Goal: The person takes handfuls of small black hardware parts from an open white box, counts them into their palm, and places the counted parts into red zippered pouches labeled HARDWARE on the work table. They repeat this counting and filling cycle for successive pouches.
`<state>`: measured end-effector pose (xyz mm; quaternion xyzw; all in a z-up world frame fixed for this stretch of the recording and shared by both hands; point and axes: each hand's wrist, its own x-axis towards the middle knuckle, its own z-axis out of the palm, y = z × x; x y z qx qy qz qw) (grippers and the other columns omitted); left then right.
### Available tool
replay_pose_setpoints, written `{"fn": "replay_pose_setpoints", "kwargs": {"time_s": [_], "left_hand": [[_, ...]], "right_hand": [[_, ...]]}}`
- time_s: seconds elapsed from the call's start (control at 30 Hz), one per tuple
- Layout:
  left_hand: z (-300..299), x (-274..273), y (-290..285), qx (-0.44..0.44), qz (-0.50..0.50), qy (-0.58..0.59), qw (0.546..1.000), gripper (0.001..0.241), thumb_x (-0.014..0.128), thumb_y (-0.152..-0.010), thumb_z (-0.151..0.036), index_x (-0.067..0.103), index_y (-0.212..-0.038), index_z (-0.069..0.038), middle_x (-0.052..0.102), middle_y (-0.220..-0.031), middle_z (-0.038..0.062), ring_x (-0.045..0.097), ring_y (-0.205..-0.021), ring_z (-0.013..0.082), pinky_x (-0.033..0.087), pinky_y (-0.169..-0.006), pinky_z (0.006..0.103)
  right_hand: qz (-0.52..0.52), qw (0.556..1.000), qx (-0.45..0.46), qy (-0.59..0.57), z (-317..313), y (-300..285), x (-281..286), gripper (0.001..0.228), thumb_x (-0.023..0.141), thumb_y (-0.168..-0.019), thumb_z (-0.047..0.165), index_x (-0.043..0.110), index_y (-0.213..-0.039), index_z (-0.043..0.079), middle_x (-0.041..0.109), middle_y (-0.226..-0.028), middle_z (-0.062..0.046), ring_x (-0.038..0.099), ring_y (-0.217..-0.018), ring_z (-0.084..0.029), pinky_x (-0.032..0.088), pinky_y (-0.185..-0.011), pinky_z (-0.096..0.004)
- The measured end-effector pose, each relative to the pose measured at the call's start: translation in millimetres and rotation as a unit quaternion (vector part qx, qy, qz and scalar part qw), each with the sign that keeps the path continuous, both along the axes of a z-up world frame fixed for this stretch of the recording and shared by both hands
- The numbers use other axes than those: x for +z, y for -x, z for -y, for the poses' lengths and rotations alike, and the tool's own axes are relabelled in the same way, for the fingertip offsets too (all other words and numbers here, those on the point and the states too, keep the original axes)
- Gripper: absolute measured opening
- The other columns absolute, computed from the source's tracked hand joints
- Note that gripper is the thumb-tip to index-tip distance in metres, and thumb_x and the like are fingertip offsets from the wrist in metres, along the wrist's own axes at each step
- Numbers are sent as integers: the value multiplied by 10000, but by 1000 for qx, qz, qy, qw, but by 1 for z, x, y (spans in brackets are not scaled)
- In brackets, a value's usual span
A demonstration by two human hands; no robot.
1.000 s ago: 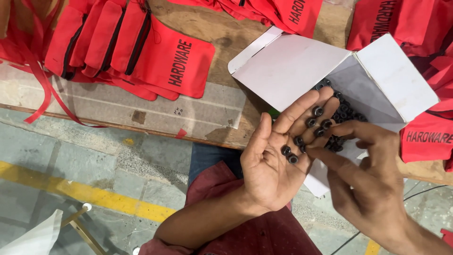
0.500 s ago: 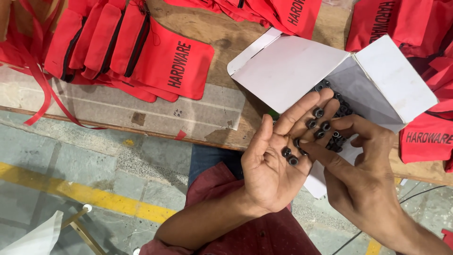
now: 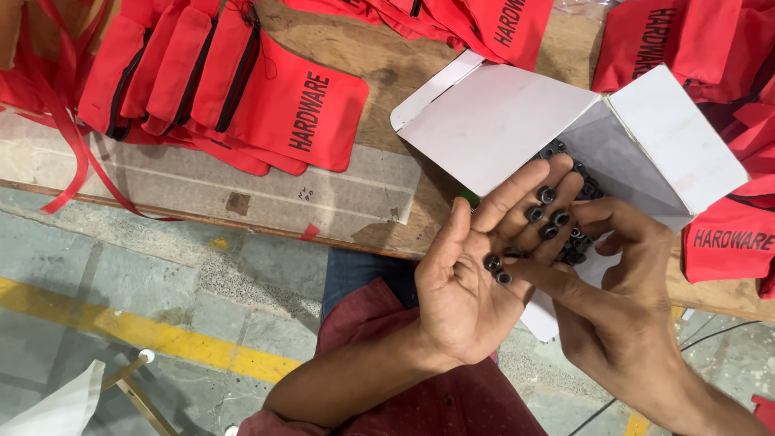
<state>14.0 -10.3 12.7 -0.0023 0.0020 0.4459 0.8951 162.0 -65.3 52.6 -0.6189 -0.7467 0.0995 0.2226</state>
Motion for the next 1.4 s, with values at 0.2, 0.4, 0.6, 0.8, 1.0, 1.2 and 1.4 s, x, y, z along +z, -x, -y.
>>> {"fn": "replay_pose_setpoints", "kwargs": {"time_s": [0.2,0.4,0.6,0.8,1.0,1.2,1.4], "left_hand": [[0,-3,-4,8,7,1,1000,648,222,-1163,-456,308,-1609,7,249,-1739,162,223,-1637,280,213,-1358,407],[-1,-3,-3,4,10,-9,1000,650,225,-1164,-459,301,-1618,-1,235,-1745,160,206,-1645,266,218,-1359,395],[-2,-3,-5,0,12,-3,1000,641,229,-1162,-450,295,-1618,-4,219,-1750,153,188,-1654,267,205,-1360,397],[-3,-1,-7,2,13,-1,1000,635,249,-1164,-443,298,-1614,2,213,-1751,167,177,-1656,285,202,-1361,399],[-3,-1,-12,-3,5,-1,1000,626,258,-1164,-435,308,-1610,2,223,-1747,175,193,-1650,286,205,-1360,393],[-3,5,-18,-12,-10,-11,1000,626,257,-1161,-442,328,-1604,-5,236,-1743,171,213,-1640,275,201,-1356,375],[0,3,-24,-12,-23,-17,1000,620,260,-1162,-450,361,-1593,-16,276,-1729,164,237,-1642,275,182,-1372,386]], "right_hand": [[-88,995,-48,-26,5,-8,3,454,657,-772,-171,783,-1083,134,427,-1339,-111,471,-1184,-215,453,-936,-323],[-162,980,-109,-33,5,-11,6,290,670,-900,-156,740,-1111,31,443,-1372,-92,515,-1101,-155,499,-956,-260],[-296,946,-122,-40,17,-16,-11,342,649,-992,-137,617,-1318,-38,474,-1363,-81,534,-1187,-144,494,-1065,-241],[-508,846,-157,-45,19,-6,-22,434,581,-1052,-95,474,-1471,-53,576,-1371,-142,577,-1245,-185,479,-1137,-298],[-686,712,-142,-55,14,0,-36,378,522,-1169,105,458,-1512,-40,565,-1466,-171,528,-1356,-252,394,-1254,-395],[-745,652,-138,-28,10,12,-35,495,423,-1194,367,453,-1538,12,499,-1555,-154,420,-1515,-268,275,-1379,-459],[-764,626,-155,-29,11,18,-35,592,358,-1180,471,457,-1538,10,478,-1563,-151,394,-1501,-264,258,-1393,-475]]}}
